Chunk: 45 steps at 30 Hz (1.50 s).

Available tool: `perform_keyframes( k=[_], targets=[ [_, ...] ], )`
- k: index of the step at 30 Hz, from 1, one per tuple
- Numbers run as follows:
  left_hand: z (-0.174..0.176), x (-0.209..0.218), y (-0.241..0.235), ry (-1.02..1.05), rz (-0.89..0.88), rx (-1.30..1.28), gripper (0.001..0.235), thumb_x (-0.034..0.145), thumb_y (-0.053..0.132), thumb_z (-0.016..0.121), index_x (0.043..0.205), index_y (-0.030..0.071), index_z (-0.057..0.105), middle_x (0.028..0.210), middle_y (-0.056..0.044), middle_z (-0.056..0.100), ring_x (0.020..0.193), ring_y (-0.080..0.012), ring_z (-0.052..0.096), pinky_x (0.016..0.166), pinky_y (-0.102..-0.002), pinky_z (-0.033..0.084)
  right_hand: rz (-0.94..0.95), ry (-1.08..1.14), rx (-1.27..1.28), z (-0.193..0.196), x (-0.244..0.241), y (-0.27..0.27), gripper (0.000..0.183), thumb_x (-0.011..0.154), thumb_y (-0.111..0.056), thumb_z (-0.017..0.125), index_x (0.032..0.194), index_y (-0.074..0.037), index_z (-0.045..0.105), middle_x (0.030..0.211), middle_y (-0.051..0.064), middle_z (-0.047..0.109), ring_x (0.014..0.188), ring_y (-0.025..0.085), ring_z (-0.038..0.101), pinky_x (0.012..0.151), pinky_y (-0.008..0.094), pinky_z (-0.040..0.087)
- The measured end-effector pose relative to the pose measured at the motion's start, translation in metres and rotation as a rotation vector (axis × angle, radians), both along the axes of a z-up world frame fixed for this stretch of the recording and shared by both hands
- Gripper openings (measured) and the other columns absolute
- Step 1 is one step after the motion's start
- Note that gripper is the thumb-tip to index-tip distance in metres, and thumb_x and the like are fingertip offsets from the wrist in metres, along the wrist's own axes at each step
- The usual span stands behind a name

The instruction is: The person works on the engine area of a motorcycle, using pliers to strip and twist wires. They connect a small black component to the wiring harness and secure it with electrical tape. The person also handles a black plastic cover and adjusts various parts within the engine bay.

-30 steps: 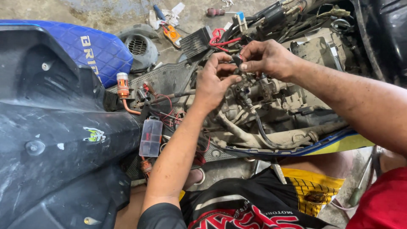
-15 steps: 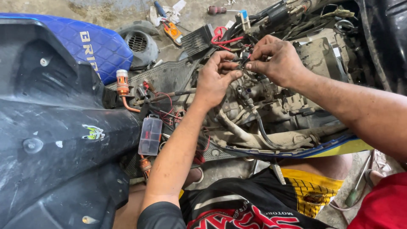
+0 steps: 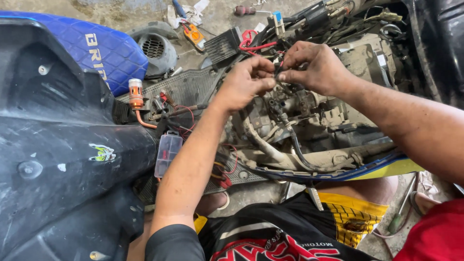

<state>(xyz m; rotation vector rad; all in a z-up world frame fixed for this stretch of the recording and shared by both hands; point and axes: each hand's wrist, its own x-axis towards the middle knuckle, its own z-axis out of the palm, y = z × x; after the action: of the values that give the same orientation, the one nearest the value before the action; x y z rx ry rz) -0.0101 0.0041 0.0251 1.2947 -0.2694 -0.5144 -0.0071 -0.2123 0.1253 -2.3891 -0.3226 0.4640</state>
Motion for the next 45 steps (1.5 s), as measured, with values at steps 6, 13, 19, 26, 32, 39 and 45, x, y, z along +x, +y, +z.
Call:
perform_keyframes(
  k=[6,13,19,26,32,39,45],
  targets=[
    [0.027,-0.009,-0.007,-0.108,0.119,0.168,0.016,0.091,0.017,0.084,0.105,0.017,0.076,0.096,0.001,0.078,0.077,-0.0090,0.068,0.067,-0.024,0.058,0.125,-0.201,-0.030,-0.009,0.004,-0.005,0.014,0.093,-0.013,0.091,0.091,-0.009,0.078,0.102,0.005,0.068,0.093,0.016,0.064,0.079,0.031,0.058],
    [0.016,0.007,-0.017,-0.333,0.281,0.430,0.014,0.086,0.032,0.079,0.089,0.021,0.088,0.089,0.007,0.087,0.078,-0.0055,0.077,0.071,-0.027,0.058,0.249,-0.328,-0.037,-0.017,0.003,-0.001,0.010,0.094,-0.003,0.085,0.088,-0.005,0.077,0.101,0.007,0.065,0.088,0.017,0.064,0.069,0.032,0.057],
    [0.016,0.005,-0.036,0.188,0.343,0.082,0.014,0.095,0.012,0.071,0.081,0.007,0.071,0.072,-0.007,0.069,0.058,-0.0151,0.068,0.048,-0.032,0.070,0.194,-0.348,0.058,-0.026,0.009,-0.009,0.013,0.092,-0.007,0.092,0.096,-0.009,0.080,0.103,0.006,0.067,0.094,0.018,0.065,0.084,0.032,0.053],
    [0.017,0.005,-0.032,-0.203,0.254,0.525,0.019,0.095,0.027,0.061,0.085,0.016,0.073,0.079,-0.001,0.077,0.071,-0.0178,0.069,0.066,-0.040,0.053,0.208,-0.302,0.022,-0.024,0.003,-0.008,0.015,0.092,-0.002,0.087,0.090,-0.007,0.074,0.105,0.007,0.065,0.093,0.018,0.062,0.076,0.031,0.056],
    [0.027,0.011,-0.037,0.036,0.267,0.394,0.022,0.098,0.020,0.056,0.081,0.012,0.068,0.078,-0.007,0.074,0.064,-0.0221,0.075,0.056,-0.037,0.060,0.102,-0.203,0.074,-0.016,0.005,0.000,0.017,0.097,-0.001,0.084,0.089,-0.009,0.071,0.106,0.006,0.065,0.095,0.017,0.062,0.081,0.030,0.056],
    [-0.020,0.017,-0.057,-0.235,0.510,0.531,0.027,0.092,0.030,0.052,0.082,0.013,0.071,0.085,-0.011,0.081,0.081,-0.0358,0.076,0.075,-0.051,0.052,0.056,-0.206,0.106,-0.031,0.009,-0.004,0.013,0.096,-0.004,0.088,0.093,-0.007,0.075,0.107,0.006,0.069,0.095,0.015,0.065,0.083,0.027,0.057],
    [0.008,0.014,-0.042,0.219,0.435,0.097,0.012,0.095,0.015,0.062,0.086,0.009,0.065,0.080,-0.008,0.066,0.060,-0.0168,0.067,0.045,-0.032,0.063,-0.123,-0.047,0.283,-0.029,0.007,0.001,0.016,0.101,0.000,0.080,0.092,-0.006,0.068,0.101,0.005,0.067,0.081,0.013,0.067,0.072,0.025,0.063]
  ],
)
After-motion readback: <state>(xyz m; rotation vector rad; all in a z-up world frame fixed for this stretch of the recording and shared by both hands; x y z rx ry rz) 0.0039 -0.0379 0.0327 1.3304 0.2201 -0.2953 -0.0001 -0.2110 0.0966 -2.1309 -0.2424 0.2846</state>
